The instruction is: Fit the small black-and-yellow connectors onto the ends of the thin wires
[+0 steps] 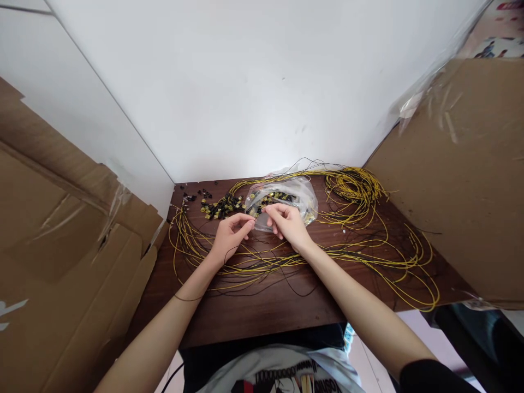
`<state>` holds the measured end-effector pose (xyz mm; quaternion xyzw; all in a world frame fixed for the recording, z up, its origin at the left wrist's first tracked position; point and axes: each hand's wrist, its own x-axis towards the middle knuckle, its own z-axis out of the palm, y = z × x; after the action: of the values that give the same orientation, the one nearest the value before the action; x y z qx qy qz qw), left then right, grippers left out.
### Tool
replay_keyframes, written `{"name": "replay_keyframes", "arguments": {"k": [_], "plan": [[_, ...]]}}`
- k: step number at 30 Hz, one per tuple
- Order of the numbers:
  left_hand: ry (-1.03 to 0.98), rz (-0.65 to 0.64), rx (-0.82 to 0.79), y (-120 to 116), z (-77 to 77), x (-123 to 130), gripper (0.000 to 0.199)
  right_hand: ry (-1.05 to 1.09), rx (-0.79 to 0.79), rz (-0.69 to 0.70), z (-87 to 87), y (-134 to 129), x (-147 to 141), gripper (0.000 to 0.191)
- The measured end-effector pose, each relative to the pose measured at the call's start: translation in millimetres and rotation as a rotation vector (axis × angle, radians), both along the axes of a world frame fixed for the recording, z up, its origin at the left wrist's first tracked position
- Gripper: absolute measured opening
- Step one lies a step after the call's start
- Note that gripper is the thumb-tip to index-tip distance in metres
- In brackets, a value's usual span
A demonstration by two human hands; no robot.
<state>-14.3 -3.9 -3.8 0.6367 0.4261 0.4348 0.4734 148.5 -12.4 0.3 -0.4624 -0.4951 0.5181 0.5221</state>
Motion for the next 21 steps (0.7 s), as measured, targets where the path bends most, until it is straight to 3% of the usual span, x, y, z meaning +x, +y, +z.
{"name": "replay_keyframes", "arguments": {"k": [13,21], "plan": [[0.000,-0.035,0.005,-0.8,1.5,0.7,0.021,-0.008,0.039,0.171,-4.1,-2.0,-4.5,0.031],[0.020,-0.034,0.007,-1.9,3.8,1.3,0.020,-0.039,0.057,0.149,-8.9,0.6,-3.8,0.027]]}}
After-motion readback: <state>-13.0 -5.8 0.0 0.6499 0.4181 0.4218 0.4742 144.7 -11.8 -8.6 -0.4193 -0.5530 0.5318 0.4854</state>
